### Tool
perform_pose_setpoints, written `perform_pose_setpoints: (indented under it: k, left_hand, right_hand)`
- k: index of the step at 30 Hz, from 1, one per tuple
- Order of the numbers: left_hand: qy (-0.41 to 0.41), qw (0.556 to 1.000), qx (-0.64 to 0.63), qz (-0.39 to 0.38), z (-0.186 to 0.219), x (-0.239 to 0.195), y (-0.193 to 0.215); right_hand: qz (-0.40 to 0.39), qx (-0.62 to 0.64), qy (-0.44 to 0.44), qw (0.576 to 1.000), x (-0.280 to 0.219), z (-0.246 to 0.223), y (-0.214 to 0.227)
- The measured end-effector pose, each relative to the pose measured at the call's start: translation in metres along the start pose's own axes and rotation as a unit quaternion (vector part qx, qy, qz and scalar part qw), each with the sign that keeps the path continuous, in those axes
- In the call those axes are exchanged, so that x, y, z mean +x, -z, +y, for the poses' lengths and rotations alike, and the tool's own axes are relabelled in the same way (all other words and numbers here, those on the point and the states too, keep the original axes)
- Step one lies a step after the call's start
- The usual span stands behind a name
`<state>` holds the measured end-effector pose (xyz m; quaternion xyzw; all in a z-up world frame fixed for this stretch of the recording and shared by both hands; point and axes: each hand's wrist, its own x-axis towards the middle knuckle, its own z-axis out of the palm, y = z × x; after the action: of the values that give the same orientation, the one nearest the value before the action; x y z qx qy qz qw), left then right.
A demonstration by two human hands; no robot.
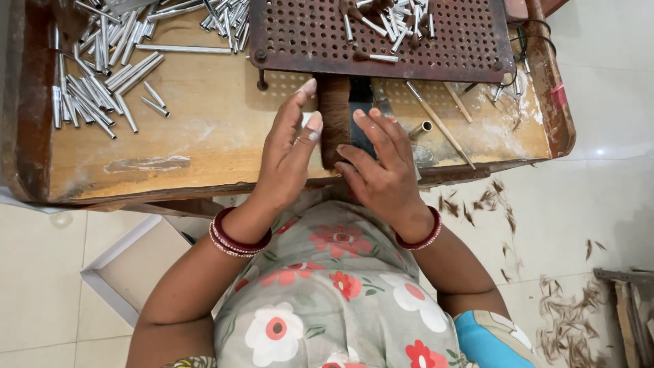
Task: The person sits at a workbench assembling brushes, fitting bristle tufts into metal ferrules by hand and pressing and shaping the bristle ends, occasionally using a small wooden stick. They place finished pieces on a perforated metal board among piles of metal ferrules, and at one point pause to rub their arm before resuming assembly.
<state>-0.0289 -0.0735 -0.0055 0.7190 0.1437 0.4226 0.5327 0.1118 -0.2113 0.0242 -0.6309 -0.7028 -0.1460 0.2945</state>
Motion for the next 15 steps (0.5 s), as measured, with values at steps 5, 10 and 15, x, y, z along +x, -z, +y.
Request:
perform_pose_setpoints:
  k: [5, 10, 15]
  left_hand:
    - [0.079, 0.953, -0.287, 0.050, -0.017, 0.001, -0.020]
    - [0.039, 0.949, -0.307, 0.060, -0.036, 0.001, -0.047]
    - [0.057, 0.939, -0.329, 0.085, -0.017, 0.003, -0.031]
  right_hand:
    - [0.030, -0.053, -0.032, 0.998, 0.009, -0.001, -0.021]
    - [0.026, 0.011, -0.047, 0.999, 0.010, 0.010, -0.012]
    - [0.097, -0.011, -0.089, 0.991, 0.009, 0.069, 0.026]
